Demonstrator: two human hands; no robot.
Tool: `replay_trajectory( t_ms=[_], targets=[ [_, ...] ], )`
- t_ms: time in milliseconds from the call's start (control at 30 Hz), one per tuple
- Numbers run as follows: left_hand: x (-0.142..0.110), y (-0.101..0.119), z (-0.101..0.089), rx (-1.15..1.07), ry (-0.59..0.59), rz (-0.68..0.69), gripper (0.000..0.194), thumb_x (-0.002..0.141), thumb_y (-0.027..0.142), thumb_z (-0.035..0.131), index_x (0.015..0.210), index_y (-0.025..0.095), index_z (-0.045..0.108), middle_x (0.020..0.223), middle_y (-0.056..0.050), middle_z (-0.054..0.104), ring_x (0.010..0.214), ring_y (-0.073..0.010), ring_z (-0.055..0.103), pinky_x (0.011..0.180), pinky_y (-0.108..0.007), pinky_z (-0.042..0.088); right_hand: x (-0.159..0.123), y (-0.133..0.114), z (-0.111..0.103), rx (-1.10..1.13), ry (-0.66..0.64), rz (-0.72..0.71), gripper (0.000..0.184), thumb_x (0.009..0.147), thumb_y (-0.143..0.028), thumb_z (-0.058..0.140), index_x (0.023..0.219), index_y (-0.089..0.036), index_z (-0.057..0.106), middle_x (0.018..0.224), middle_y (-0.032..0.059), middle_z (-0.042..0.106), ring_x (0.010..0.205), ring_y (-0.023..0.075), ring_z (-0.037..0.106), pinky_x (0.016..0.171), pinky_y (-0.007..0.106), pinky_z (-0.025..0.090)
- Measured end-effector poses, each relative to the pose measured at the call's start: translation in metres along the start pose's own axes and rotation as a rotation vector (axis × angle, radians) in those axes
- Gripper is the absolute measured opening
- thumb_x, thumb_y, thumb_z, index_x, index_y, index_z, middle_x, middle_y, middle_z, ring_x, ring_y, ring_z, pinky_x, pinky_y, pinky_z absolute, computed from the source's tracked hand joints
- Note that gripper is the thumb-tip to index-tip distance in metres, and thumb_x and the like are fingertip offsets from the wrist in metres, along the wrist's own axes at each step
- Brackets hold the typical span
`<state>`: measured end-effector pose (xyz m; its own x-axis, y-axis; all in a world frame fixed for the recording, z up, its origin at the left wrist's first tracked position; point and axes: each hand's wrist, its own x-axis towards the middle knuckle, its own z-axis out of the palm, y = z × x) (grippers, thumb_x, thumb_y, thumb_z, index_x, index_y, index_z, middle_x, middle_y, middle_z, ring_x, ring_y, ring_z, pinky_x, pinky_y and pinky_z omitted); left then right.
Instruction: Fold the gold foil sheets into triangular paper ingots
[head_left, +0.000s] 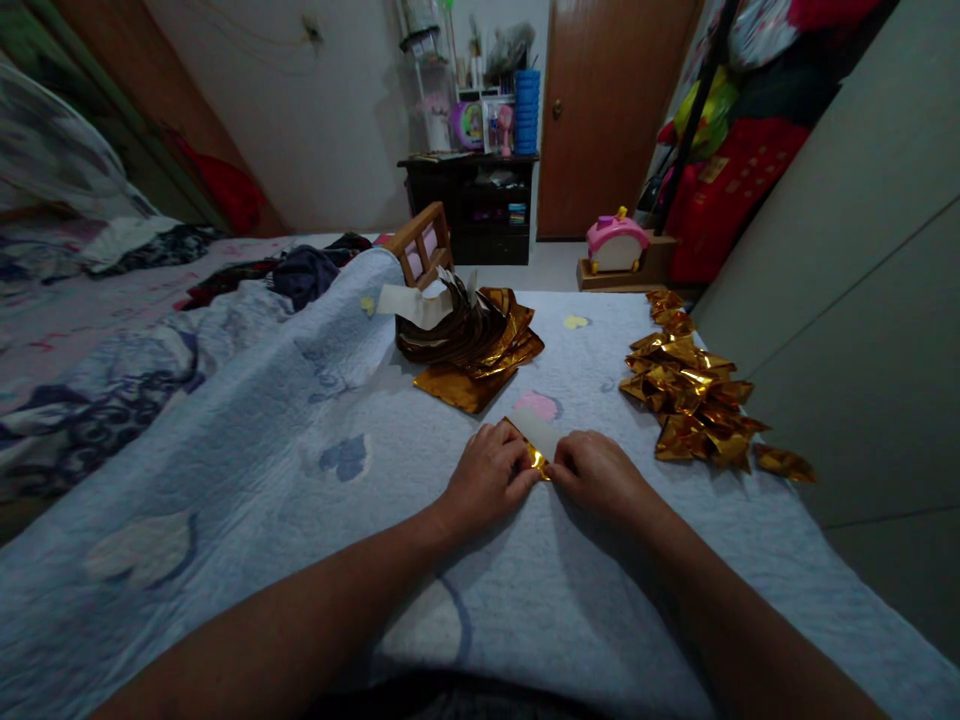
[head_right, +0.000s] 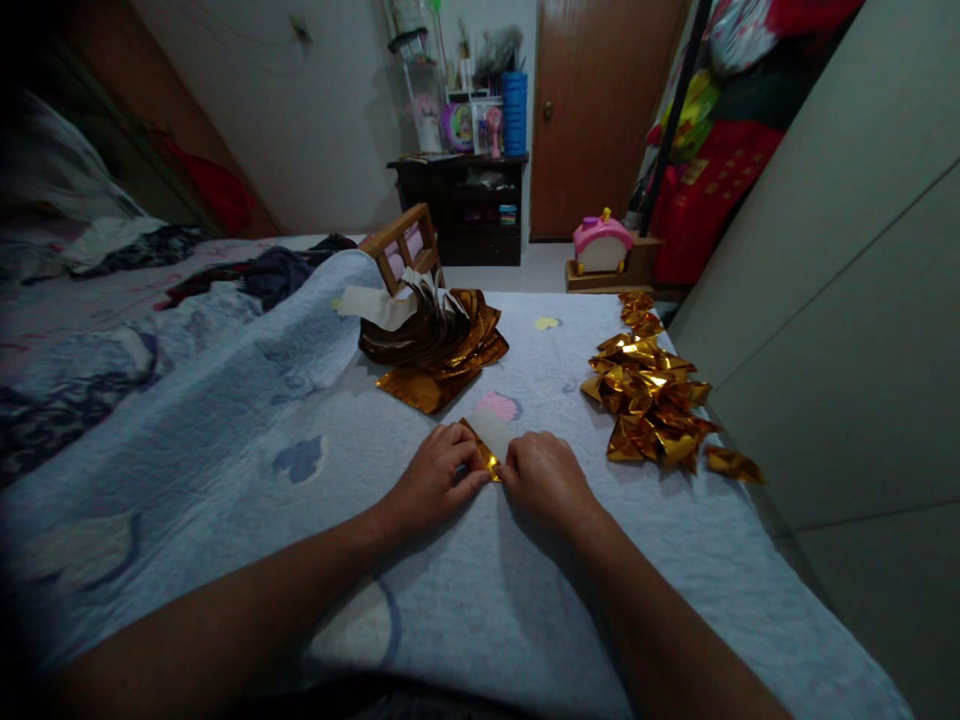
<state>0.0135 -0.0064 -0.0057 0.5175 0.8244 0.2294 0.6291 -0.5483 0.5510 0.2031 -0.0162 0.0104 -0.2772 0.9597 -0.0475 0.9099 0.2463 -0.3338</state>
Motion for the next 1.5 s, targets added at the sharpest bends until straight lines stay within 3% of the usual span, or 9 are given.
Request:
replay_trajectory(
  t_ms=[400,800,1233,1500],
  targets=[
    [-0.002,0.000,0.001,0.044,-0.018,-0.036,0.008,0.089,0.025,0.066,0.085,0.019,0.061,0.099,-0.005,0.059,0.096,-0.0241,0.052,0.084,-0.039,0.043,-0.001,-0.002,0.000,-0.068,-0.016,-0.007,0.022,0.095,-0.028,0.057,0.081,-0.018,0.070,0.083,0.0105,0.071,0.079,0.0232,0.061,0.067,0.034,0.032],
    [0.002,0.003,-0.002,0.024,-0.074,-0.077,0.009,0.089,0.029,0.067,0.088,0.020,0.065,0.100,-0.004,0.058,0.100,-0.0242,0.052,0.087,-0.038,0.041,-0.007,-0.004,0.003,-0.061,0.062,-0.022,0.008,0.092,-0.024,0.060,0.087,-0.020,0.064,0.091,0.0088,0.062,0.085,0.0240,0.055,0.071,0.034,0.032],
    [0.001,0.007,-0.002,0.077,-0.097,-0.109,0.015,0.093,0.034,0.061,0.090,0.020,0.065,0.102,-0.005,0.057,0.101,-0.0246,0.049,0.089,-0.038,0.040,-0.012,-0.014,0.000,-0.179,0.088,0.023,0.020,0.094,-0.039,0.057,0.097,-0.019,0.061,0.102,0.0112,0.059,0.096,0.0299,0.052,0.078,0.039,0.034],
    [0.001,0.005,-0.002,0.088,-0.106,-0.096,0.009,0.092,0.029,0.061,0.091,0.020,0.065,0.103,-0.005,0.057,0.102,-0.0248,0.049,0.089,-0.038,0.040,-0.013,0.003,0.007,-0.124,0.125,0.005,0.029,0.092,-0.043,0.059,0.113,-0.023,0.060,0.122,0.0120,0.057,0.111,0.0328,0.050,0.091,0.045,0.036]
  ],
)
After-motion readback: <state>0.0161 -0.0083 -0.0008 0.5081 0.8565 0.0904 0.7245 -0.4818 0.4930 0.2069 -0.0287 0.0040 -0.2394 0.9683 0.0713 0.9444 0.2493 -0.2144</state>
